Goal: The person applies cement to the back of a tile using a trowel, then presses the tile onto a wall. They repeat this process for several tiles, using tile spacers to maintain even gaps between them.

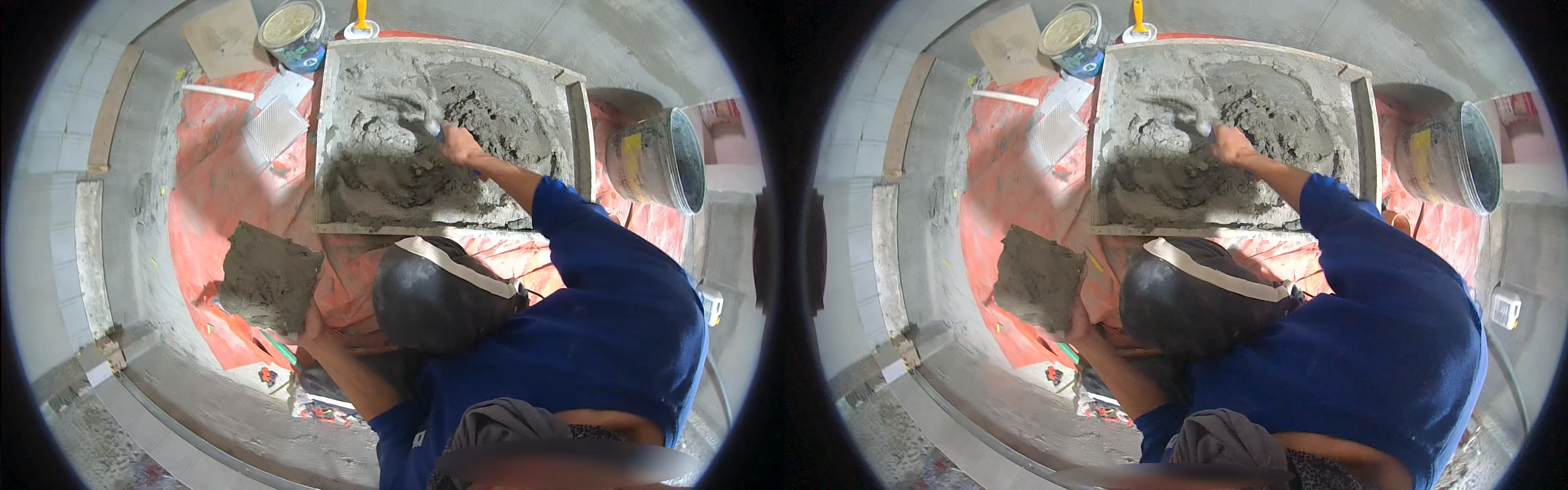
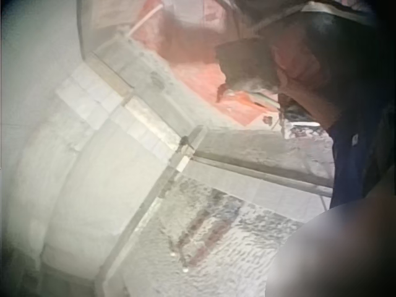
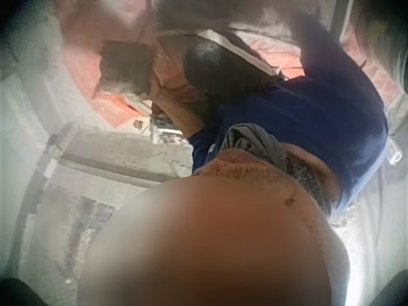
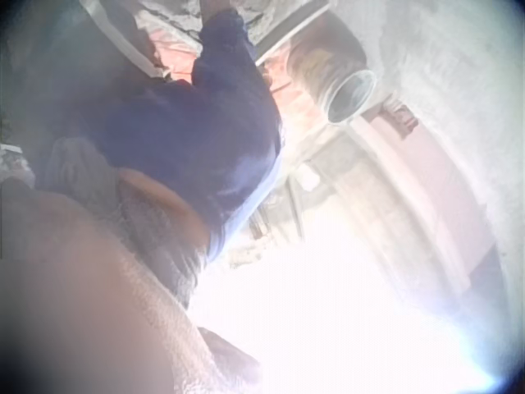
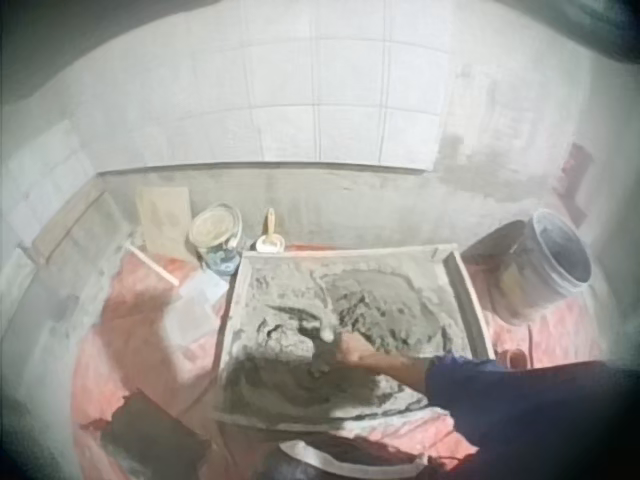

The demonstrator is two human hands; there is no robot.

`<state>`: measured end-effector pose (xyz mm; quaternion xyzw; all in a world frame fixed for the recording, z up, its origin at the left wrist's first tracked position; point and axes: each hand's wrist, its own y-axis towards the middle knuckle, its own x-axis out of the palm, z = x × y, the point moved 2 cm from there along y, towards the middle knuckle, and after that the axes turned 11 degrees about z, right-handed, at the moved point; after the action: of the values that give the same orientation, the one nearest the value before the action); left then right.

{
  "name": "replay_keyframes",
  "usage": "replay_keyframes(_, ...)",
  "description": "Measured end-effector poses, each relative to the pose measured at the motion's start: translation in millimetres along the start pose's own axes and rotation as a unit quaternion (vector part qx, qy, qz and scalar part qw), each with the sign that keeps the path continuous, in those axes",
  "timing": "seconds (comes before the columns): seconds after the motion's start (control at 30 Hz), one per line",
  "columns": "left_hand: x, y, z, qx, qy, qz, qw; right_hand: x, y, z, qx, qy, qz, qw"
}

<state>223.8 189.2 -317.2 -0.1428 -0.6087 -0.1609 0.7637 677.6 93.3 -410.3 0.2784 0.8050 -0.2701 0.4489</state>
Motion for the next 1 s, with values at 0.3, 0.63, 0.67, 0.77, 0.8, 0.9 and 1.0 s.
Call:
replay_keyframes(0.3,11.4,-1.0,-2.8,-0.03,-0.05,-0.076,0.995,-31.6,27.9,5.3,-0.103,-0.079,-0.068,0.989)
replay_keyframes(0.63,5.1,-1.9,7.6,0.001,-0.002,-0.071,0.997,-4.5,-55.8,17.3,-0.169,-0.098,-0.067,0.978)
replay_keyframes(0.67,6.3,0.3,9.0,0.015,-0.049,-0.035,0.998,-6.1,-59.9,31.2,-0.107,-0.138,-0.14,0.975)
replay_keyframes(0.77,18.9,5.8,2.9,-0.004,-0.007,-0.031,0.999,-31.3,-54.8,46.3,-0.13,-0.13,-0.111,0.977)
replay_keyframes(0.8,22.7,13.1,-1.9,-0.014,0.02,-0.057,0.998,-45.5,-48.9,44.6,-0.111,-0.115,-0.108,0.981)
replay_keyframes(0.9,17.2,11.8,3.8,0.192,0.174,0.261,0.93,-78.4,-80.6,33.9,-0.079,-0.062,-0.091,0.991)
replay_keyframes(1.0,4.0,16.1,13.8,0.229,0.484,0.343,0.772,-98.5,-108.6,34.1,-0.043,-0.086,-0.139,0.986)
